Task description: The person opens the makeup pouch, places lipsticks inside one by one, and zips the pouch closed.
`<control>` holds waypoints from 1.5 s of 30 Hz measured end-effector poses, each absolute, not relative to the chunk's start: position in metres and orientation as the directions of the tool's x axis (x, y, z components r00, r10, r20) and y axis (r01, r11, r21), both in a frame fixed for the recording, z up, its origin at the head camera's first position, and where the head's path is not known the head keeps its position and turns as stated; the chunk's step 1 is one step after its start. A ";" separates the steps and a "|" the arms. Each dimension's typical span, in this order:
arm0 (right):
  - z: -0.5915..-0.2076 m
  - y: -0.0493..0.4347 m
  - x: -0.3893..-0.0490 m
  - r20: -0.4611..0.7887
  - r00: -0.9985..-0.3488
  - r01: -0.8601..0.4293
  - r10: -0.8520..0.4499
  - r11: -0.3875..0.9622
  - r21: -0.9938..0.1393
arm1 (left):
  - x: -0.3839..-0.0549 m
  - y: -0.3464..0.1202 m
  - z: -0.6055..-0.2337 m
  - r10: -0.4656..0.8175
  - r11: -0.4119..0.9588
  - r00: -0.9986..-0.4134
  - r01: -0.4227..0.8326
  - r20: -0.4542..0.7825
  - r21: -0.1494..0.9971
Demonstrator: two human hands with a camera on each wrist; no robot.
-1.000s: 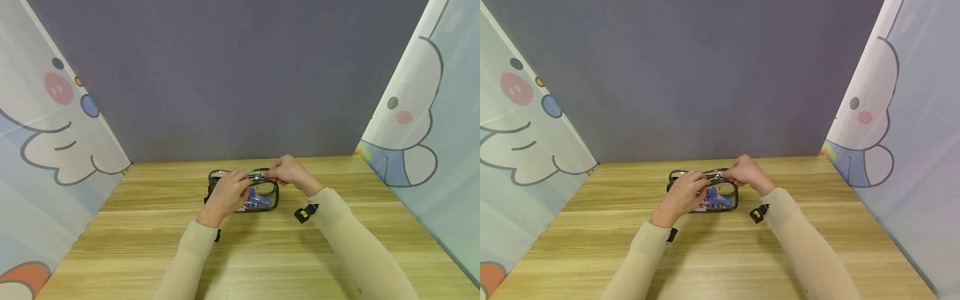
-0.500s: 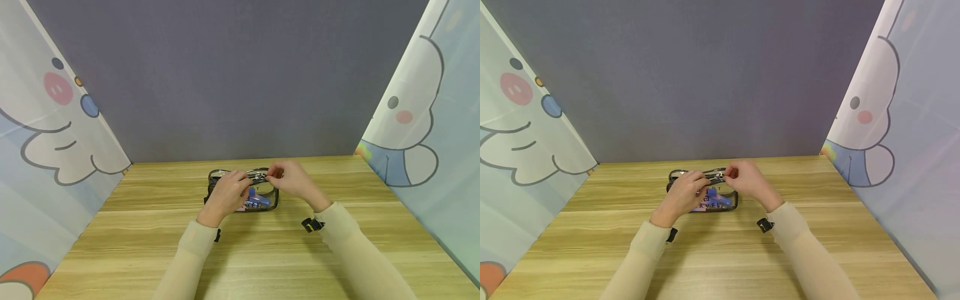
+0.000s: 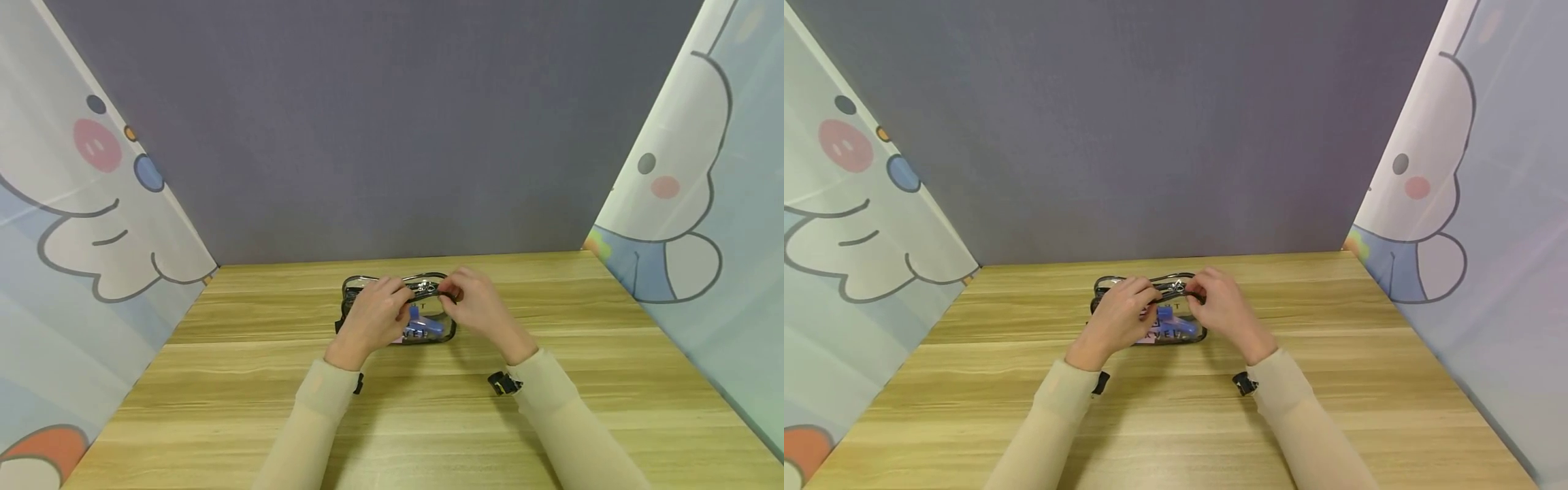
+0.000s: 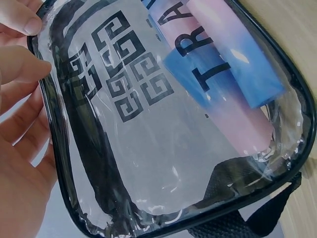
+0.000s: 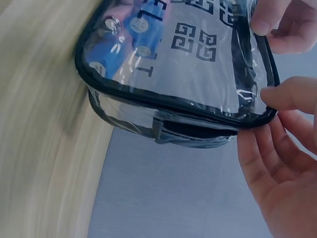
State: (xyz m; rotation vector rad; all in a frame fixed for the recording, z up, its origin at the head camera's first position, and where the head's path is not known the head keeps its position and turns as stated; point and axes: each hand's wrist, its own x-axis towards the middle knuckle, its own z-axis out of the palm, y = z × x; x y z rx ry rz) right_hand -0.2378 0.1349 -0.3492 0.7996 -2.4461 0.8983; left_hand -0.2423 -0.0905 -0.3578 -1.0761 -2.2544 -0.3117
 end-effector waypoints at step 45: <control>-0.349 0.133 -0.233 0.532 -0.766 -0.614 -0.361 0.656 -0.439 | -0.269 -0.041 -0.304 0.638 0.736 -0.759 0.650 0.127 0.190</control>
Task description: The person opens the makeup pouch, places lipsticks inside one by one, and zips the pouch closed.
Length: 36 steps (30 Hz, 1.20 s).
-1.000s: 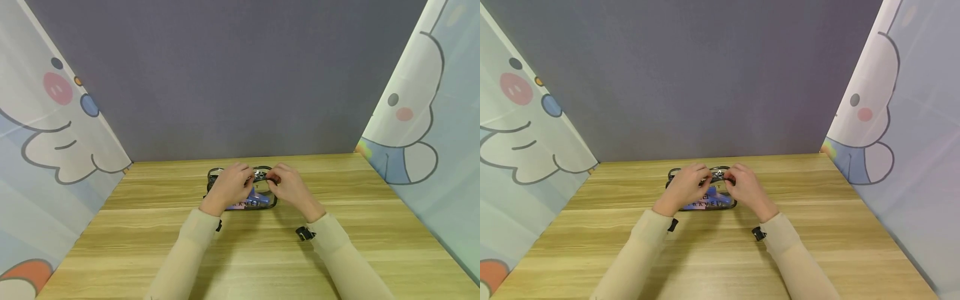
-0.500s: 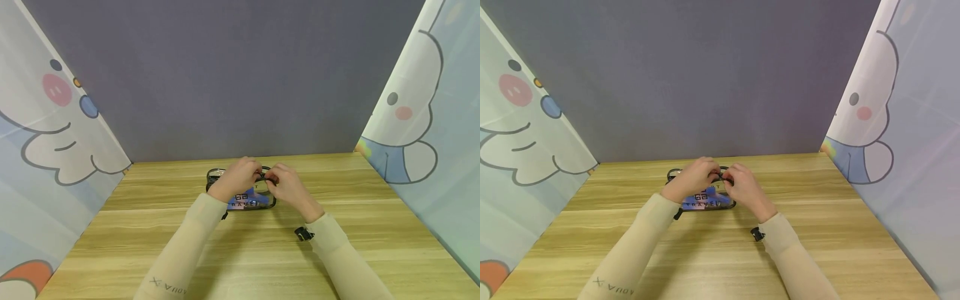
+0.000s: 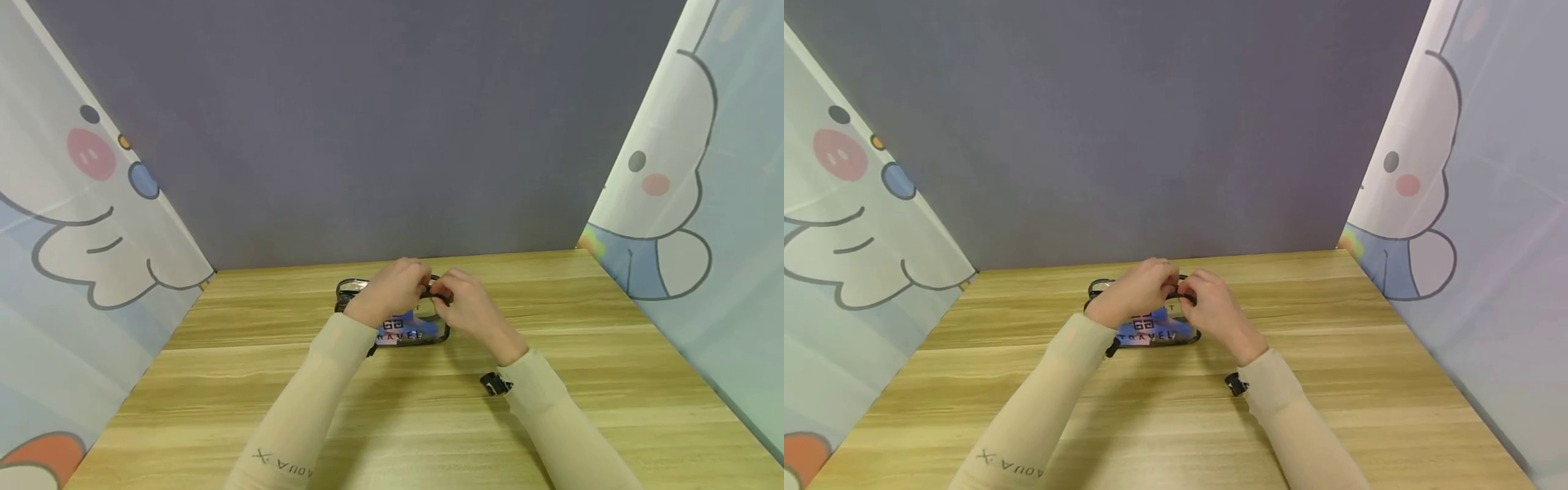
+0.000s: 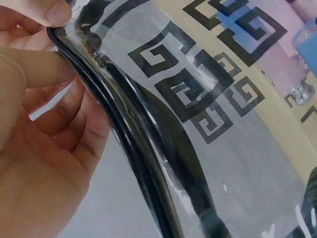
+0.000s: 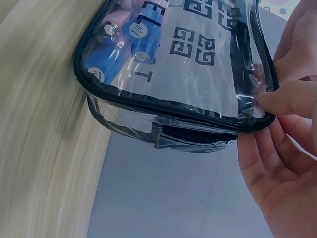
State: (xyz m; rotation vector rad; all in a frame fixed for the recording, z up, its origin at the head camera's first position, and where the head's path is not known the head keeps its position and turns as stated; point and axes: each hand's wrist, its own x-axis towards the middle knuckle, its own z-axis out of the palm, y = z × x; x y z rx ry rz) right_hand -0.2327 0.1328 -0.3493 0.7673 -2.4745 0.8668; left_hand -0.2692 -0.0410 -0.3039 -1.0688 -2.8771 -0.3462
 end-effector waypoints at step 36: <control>-0.351 0.130 -0.233 0.537 -0.769 -0.600 -0.348 0.684 -0.416 | -0.257 -0.047 -0.289 0.454 0.861 -0.891 0.437 -0.005 0.258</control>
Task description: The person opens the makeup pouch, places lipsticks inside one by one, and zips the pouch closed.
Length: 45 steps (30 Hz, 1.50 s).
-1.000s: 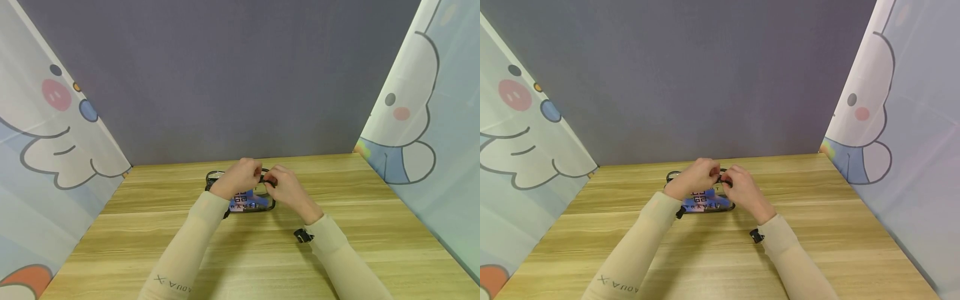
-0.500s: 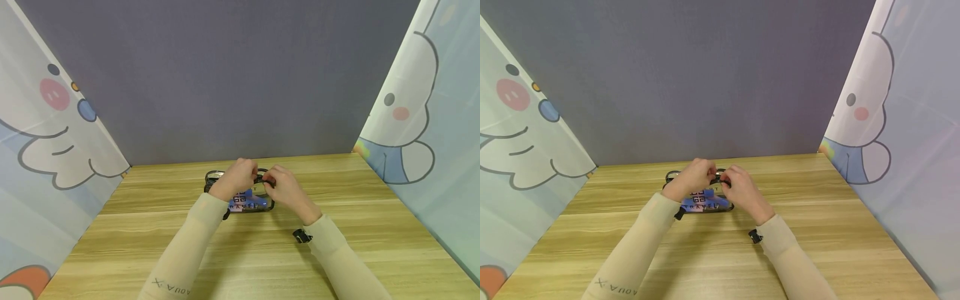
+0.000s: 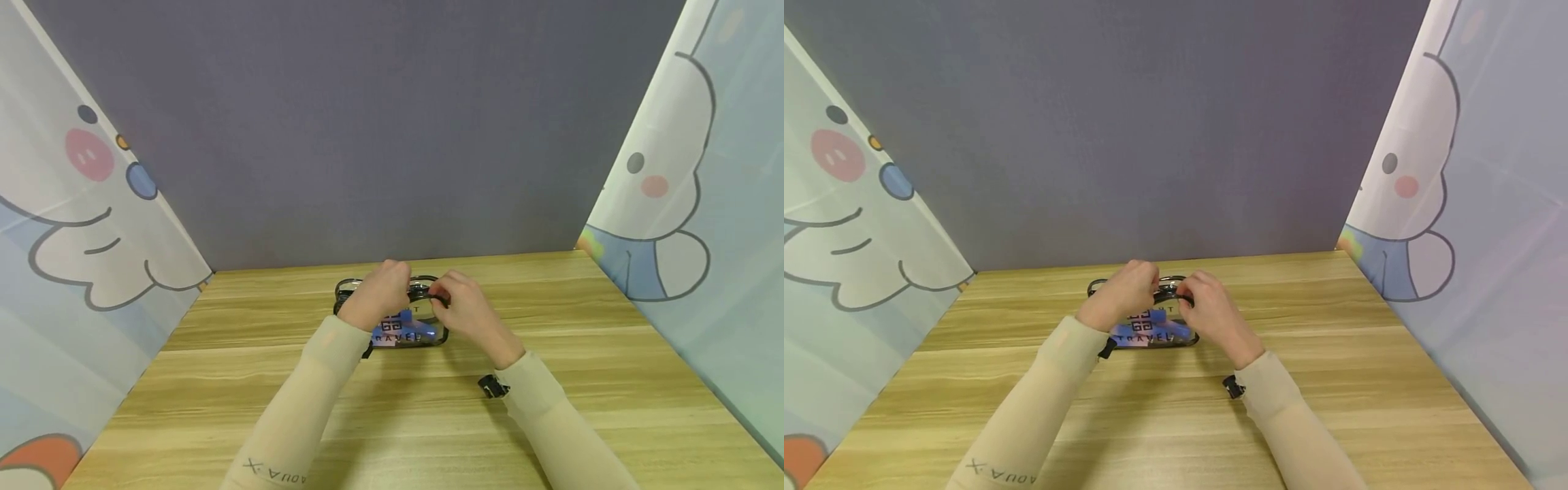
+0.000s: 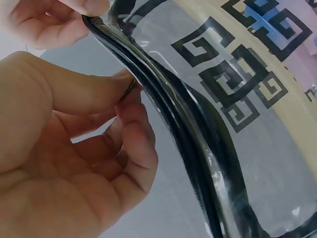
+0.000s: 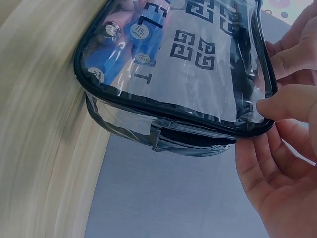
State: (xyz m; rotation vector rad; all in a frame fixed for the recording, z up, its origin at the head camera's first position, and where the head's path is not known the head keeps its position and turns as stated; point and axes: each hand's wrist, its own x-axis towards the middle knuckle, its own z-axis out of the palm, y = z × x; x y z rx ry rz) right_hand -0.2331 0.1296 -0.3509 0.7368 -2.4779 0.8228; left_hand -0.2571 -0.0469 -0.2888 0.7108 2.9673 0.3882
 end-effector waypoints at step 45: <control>-0.348 0.126 -0.231 0.510 -0.796 -0.560 -0.327 0.716 -0.416 | -0.257 -0.081 -0.296 0.384 0.823 -0.921 0.372 0.063 0.429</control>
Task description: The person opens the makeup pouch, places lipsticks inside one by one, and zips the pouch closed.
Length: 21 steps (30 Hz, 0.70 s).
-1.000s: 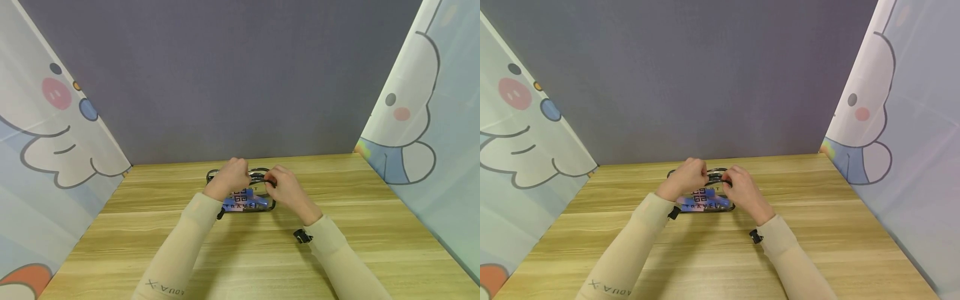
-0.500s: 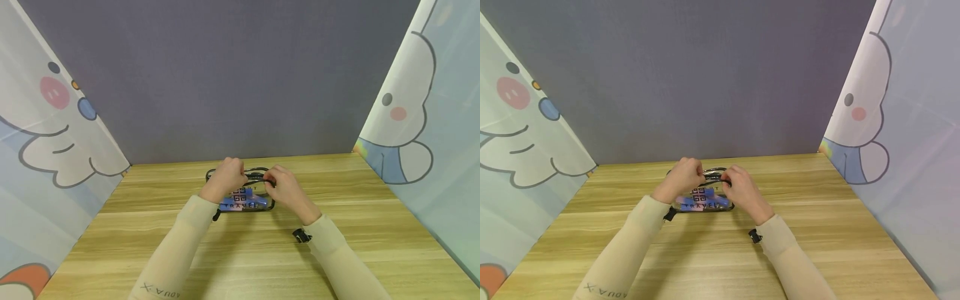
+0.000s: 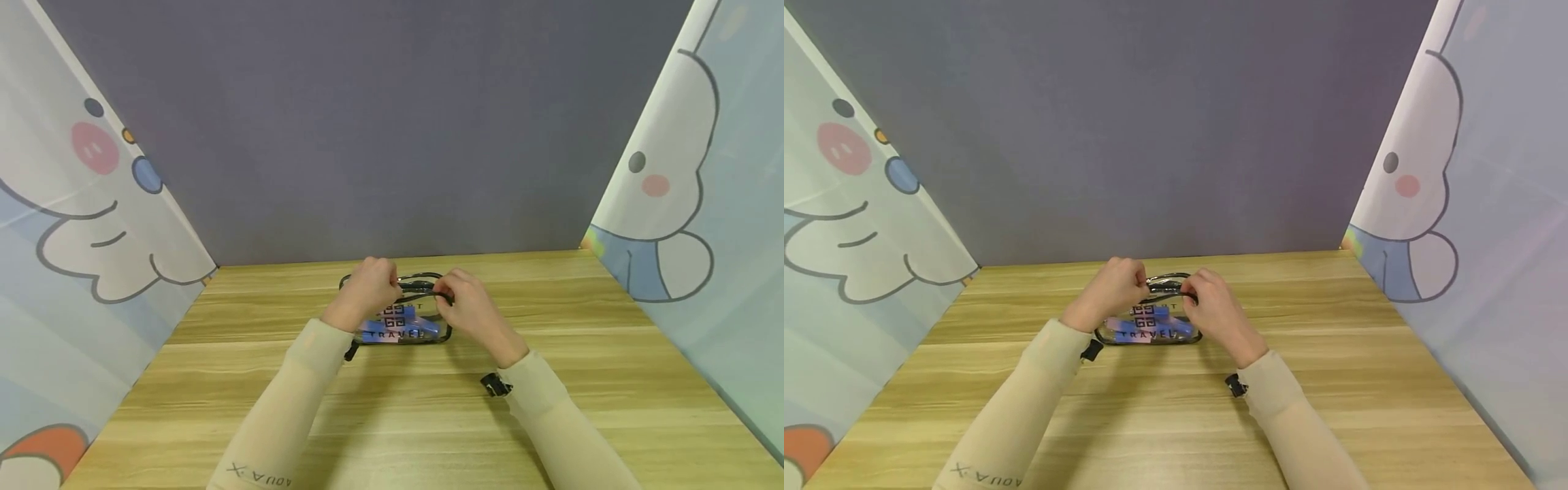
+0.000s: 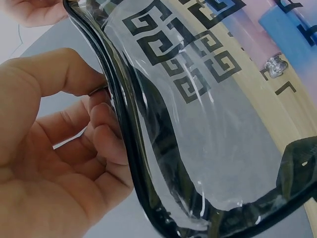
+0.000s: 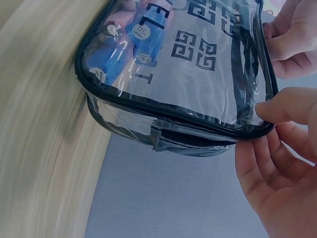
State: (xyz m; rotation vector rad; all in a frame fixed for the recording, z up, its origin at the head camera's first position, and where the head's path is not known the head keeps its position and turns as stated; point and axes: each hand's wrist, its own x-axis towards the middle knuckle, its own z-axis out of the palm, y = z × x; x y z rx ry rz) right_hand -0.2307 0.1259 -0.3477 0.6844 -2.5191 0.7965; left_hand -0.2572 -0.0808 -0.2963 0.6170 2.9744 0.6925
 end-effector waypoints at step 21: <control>-0.348 0.126 -0.229 0.493 -0.806 -0.546 -0.326 0.730 -0.410 | -0.262 -0.086 -0.299 0.405 0.815 -0.910 0.405 0.092 0.415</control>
